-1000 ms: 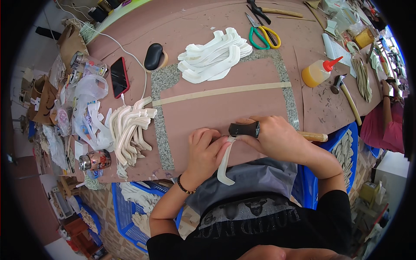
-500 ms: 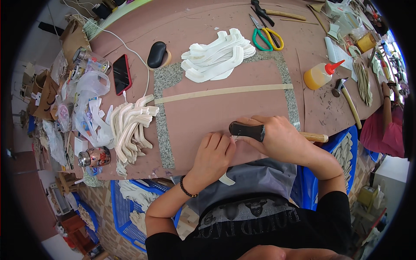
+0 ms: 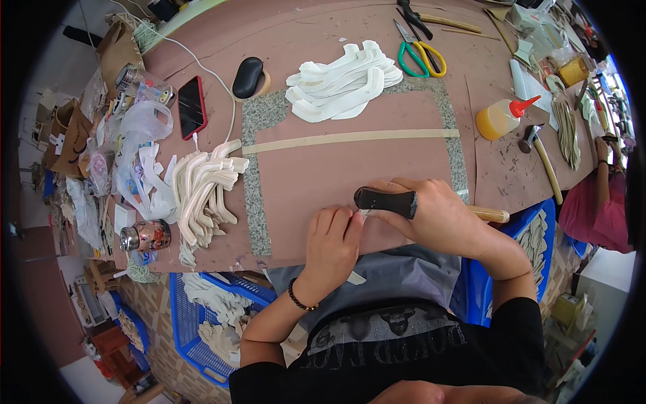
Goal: The person shapes shoe strap pieces by folding their edges and pressing them with a hand tool on the table.
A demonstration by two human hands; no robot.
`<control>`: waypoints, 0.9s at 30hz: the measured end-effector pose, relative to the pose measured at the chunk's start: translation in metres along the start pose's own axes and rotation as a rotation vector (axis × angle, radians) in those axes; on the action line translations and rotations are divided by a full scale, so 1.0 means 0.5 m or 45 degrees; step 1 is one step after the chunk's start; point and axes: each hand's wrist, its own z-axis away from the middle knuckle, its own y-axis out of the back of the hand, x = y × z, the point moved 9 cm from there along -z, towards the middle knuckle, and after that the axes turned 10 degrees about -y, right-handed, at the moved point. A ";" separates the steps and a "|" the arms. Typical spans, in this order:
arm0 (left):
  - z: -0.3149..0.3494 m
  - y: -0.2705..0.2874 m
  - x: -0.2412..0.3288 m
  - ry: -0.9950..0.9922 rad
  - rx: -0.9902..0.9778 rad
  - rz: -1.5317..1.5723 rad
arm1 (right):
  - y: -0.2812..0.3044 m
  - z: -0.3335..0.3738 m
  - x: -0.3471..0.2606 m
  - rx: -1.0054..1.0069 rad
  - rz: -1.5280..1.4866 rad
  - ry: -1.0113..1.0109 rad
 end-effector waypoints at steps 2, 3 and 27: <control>-0.005 -0.002 0.008 -0.025 -0.032 -0.060 | -0.011 -0.002 0.002 -0.050 0.043 -0.017; -0.006 -0.003 0.010 -0.033 -0.053 -0.089 | -0.018 -0.002 0.003 -0.087 0.079 -0.022; 0.000 0.007 -0.017 0.160 0.058 0.059 | 0.005 0.010 0.017 0.005 0.107 -0.039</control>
